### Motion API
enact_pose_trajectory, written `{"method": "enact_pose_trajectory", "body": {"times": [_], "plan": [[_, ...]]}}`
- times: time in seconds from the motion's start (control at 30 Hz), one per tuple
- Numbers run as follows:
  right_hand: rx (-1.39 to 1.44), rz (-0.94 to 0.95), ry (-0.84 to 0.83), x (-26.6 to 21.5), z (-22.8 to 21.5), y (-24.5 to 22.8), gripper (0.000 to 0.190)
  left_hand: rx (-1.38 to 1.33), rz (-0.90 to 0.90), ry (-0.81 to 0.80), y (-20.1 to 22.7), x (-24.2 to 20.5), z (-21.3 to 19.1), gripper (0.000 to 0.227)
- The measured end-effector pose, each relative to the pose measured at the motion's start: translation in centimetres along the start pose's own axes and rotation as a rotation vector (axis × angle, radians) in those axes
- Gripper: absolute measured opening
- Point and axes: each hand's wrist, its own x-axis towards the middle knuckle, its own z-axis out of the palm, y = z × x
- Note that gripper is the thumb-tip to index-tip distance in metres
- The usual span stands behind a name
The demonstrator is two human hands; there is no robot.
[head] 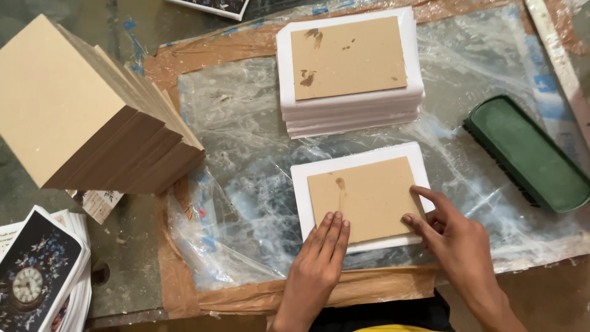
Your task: The person repeatedly places a brown cardboard sheet onto a white book cover, presses it down, and smooths the surface with a green plastic scraper. They stack finished units and continue the cycle with new covers and cardboard pieces on a plastic-covered worktable.
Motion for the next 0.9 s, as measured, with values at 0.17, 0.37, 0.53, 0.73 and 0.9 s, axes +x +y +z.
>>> {"method": "enact_pose_trajectory", "body": {"times": [0.17,0.37,0.53,0.73,0.9], "plan": [[-0.240,-0.131,0.043,0.2,-0.1,-0.4,0.056,-0.040,-0.064,-0.104,0.3,0.1,-0.3,0.060],[-0.280,-0.212,0.052,-0.1,0.0,-0.3,0.058,-0.098,-0.091,-0.152,0.2,0.4,-0.8,0.062],[-0.258,-0.272,0.081,-0.3,0.0,-0.5,0.056,-0.132,-0.101,-0.162,-0.2,0.5,-1.2,0.062],[-0.247,-0.317,0.080,-0.4,-0.1,-0.4,0.054,-0.130,-0.094,-0.187,-0.2,0.8,-1.6,0.061],[-0.216,-0.347,0.095,-0.2,0.0,-0.1,0.053,-0.141,-0.089,-0.173,-0.4,0.8,-1.7,0.061]]}}
